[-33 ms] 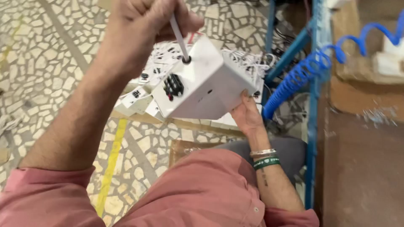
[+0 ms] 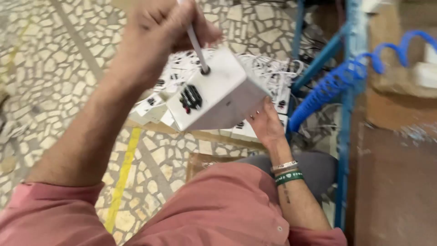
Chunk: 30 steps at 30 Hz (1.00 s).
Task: The person picks a white metal electrical enclosure from a rack of wired units and places it on the workbench. They drive screws into the enclosure with a pneumatic screwdriver, tap it with a hammer, flip it over to work the other side, and set it back on the rack.
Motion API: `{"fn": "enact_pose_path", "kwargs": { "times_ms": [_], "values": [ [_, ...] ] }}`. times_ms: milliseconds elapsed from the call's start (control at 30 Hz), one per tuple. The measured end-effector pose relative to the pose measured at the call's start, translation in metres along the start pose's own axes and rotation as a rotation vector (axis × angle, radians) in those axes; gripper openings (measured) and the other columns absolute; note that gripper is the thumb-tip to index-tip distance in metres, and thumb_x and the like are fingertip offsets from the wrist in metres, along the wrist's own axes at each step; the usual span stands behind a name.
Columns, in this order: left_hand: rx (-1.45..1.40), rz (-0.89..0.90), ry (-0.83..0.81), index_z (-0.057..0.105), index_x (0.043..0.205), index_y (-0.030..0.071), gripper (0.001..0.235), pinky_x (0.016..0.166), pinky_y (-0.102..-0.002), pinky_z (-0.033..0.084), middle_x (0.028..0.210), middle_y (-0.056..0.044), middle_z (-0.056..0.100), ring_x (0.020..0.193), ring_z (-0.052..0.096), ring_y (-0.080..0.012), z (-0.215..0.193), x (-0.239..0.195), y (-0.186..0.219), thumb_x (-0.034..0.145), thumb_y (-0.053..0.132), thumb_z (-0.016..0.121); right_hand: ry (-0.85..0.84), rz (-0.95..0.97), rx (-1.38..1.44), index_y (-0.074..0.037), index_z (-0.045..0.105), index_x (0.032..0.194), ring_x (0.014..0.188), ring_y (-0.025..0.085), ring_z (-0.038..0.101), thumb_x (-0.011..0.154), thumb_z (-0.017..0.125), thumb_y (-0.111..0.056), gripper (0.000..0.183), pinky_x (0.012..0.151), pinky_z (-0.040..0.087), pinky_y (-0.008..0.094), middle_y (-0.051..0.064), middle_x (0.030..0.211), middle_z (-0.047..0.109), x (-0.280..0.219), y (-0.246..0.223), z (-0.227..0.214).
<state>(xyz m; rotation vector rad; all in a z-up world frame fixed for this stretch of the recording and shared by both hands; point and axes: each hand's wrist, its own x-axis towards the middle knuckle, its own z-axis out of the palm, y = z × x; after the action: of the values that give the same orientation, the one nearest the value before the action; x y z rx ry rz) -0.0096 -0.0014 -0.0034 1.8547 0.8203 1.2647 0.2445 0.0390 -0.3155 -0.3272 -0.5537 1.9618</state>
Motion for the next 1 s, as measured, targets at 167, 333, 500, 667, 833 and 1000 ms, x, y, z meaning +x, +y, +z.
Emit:
{"fn": "enact_pose_path", "kwargs": {
  "times_ms": [167, 333, 500, 667, 833, 1000],
  "values": [
    [0.097, -0.304, 0.144, 0.068, 0.1, 0.001, 0.034, 0.085, -0.031, 0.066, 0.099, -0.011, 0.078, 0.095, 0.077, -0.0162, -0.028, -0.019, -0.021, 0.113, 0.026, 0.049, 0.081, 0.247, -0.009, 0.0, 0.035, 0.153, 0.133, 0.033, 0.049, 0.107, 0.065, -0.03, 0.063, 0.115, 0.043, 0.049, 0.021, 0.147, 0.053, 0.025, 0.063, -0.025],
    [0.14, -0.442, 0.258, 0.071, 0.1, 0.003, 0.032, 0.081, -0.03, 0.065, 0.095, -0.008, 0.077, 0.088, 0.076, -0.0129, -0.046, -0.043, -0.043, 0.111, 0.025, 0.05, -0.03, 0.438, -0.227, -0.005, 0.031, 0.157, 0.138, 0.037, 0.049, 0.093, 0.071, -0.031, 0.08, 0.111, 0.046, 0.052, 0.021, 0.149, 0.049, 0.013, 0.065, -0.012],
    [0.325, -0.619, 0.227, 0.075, 0.098, 0.005, 0.029, 0.07, -0.03, 0.062, 0.087, -0.003, 0.079, 0.078, 0.074, -0.0111, -0.043, -0.046, -0.051, 0.105, 0.026, 0.055, -0.044, 0.464, -1.425, -0.016, 0.015, 0.163, 0.144, 0.032, 0.036, 0.064, 0.092, -0.041, 0.128, 0.112, 0.038, 0.052, 0.014, 0.16, 0.031, 0.024, 0.053, 0.103],
    [0.135, -0.565, 0.177, 0.075, 0.098, 0.005, 0.035, 0.063, -0.025, 0.051, 0.073, -0.002, 0.066, 0.067, 0.059, -0.0091, -0.044, -0.05, -0.09, 0.107, 0.031, 0.054, -0.323, 0.339, -0.742, -0.011, 0.02, 0.164, 0.148, 0.029, 0.044, 0.08, 0.077, -0.07, 0.117, 0.117, 0.043, 0.051, 0.01, 0.163, 0.037, 0.03, 0.09, 0.108],
    [0.075, -0.637, 0.016, 0.075, 0.105, 0.007, 0.036, 0.068, -0.028, 0.056, 0.083, 0.0, 0.072, 0.075, 0.066, -0.0104, 0.006, -0.044, -0.107, 0.104, 0.037, 0.055, -0.18, 0.628, 0.153, -0.005, 0.041, 0.137, 0.112, 0.034, 0.056, 0.089, 0.051, -0.055, 0.07, 0.088, 0.051, 0.051, 0.016, 0.129, 0.051, 0.051, 0.089, 0.041],
    [0.18, -0.398, -0.631, 0.075, 0.105, 0.006, 0.032, 0.067, -0.04, 0.055, 0.083, -0.009, 0.07, 0.071, 0.068, -0.0234, 0.053, -0.045, -0.069, 0.1, 0.036, 0.065, -0.08, 0.44, 0.465, -0.002, 0.058, 0.132, 0.112, 0.035, 0.065, 0.102, 0.042, -0.053, 0.061, 0.095, 0.055, 0.05, 0.017, 0.123, 0.066, 0.03, 0.052, -0.008]
  ]
}}
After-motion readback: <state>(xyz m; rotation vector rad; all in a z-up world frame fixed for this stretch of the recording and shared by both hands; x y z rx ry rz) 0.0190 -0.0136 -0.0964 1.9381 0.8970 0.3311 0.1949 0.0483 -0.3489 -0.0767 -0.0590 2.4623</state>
